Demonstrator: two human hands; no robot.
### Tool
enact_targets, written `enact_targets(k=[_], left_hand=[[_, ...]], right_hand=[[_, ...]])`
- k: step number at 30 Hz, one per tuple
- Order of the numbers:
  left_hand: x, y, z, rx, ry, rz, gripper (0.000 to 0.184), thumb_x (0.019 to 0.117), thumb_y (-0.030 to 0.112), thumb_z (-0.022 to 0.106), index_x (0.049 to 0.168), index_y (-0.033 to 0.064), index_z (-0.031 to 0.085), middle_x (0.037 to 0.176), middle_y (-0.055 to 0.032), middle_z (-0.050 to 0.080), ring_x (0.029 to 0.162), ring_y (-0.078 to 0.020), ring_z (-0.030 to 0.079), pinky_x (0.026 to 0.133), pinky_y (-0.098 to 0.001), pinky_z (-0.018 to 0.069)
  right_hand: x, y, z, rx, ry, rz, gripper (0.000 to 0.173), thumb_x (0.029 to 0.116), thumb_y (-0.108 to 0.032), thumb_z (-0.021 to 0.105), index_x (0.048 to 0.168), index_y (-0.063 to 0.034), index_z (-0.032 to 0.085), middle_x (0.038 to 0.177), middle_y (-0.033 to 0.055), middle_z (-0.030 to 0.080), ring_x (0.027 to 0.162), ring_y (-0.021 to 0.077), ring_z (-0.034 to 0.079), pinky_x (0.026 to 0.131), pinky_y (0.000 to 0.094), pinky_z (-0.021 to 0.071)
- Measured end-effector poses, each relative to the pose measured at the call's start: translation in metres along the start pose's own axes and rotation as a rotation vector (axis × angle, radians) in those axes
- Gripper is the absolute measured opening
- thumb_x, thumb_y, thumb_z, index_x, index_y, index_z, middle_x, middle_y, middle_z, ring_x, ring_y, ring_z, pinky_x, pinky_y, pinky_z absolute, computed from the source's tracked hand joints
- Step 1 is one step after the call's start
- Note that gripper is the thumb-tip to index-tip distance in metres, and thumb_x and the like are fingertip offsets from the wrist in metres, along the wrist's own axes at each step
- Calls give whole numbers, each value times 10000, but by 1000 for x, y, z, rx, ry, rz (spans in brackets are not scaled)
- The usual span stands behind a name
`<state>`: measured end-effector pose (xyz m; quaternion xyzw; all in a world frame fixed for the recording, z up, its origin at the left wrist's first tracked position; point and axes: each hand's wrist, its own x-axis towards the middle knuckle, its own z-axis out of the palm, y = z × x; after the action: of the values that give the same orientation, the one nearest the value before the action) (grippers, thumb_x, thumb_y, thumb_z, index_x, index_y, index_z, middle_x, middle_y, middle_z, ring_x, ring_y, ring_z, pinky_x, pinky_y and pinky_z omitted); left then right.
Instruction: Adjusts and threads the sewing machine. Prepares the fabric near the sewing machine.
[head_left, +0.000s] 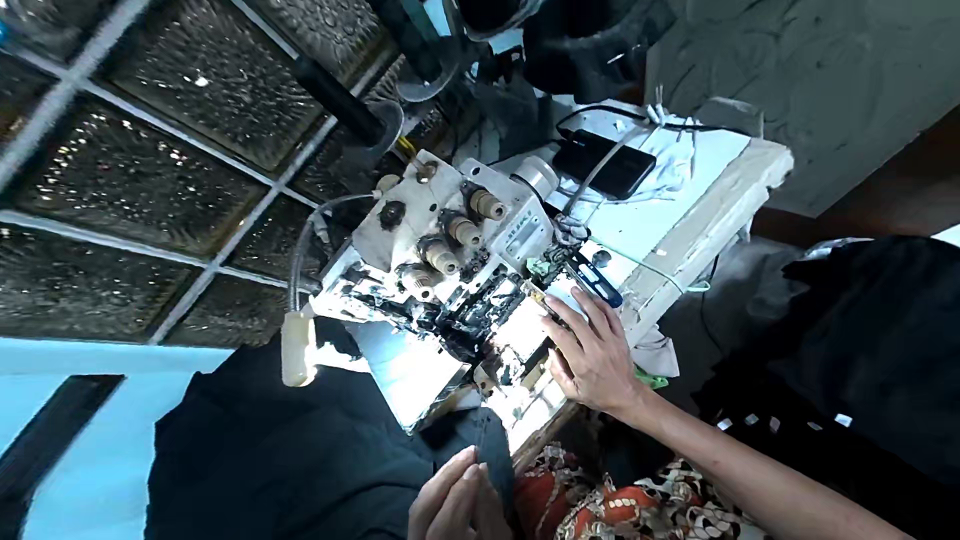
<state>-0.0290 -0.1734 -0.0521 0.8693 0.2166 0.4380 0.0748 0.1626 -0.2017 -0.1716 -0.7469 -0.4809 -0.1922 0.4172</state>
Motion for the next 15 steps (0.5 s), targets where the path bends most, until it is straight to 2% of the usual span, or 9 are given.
enact_targets(k=[3, 9, 15], left_hand=[[13, -9, 4, 25, 33, 32, 63, 1013, 115, 598, 1016, 66, 636, 1074, 6, 651, 1079, 14, 642, 921, -153, 536], [33, -30, 18, 132, -4, 122, 107, 1011, 63, 580, 970, -22, 632, 977, -102, 660, 1041, -33, 660, 930, -151, 514], [43, -28, 29, 316, -65, 138, 165, 960, 38, 602, 874, -63, 700, 880, -224, 703, 891, -159, 705, 805, -160, 522]], right_hand=[[-1, 0, 1, 2, -1, 3, 375, 947, -287, 495, 1224, -163, 715, 1413, 78, 643, 1376, 366, 521, 1084, 535, 404], [-1, 0, 1, 15, 0, -4, 382, 956, -302, 483, 1230, -171, 713, 1409, 73, 647, 1371, 350, 527, 1088, 519, 398], [0, -1, 0, 24, 0, 6, 369, 964, -294, 476, 1212, -179, 725, 1411, 63, 646, 1376, 341, 524, 1105, 509, 388]])
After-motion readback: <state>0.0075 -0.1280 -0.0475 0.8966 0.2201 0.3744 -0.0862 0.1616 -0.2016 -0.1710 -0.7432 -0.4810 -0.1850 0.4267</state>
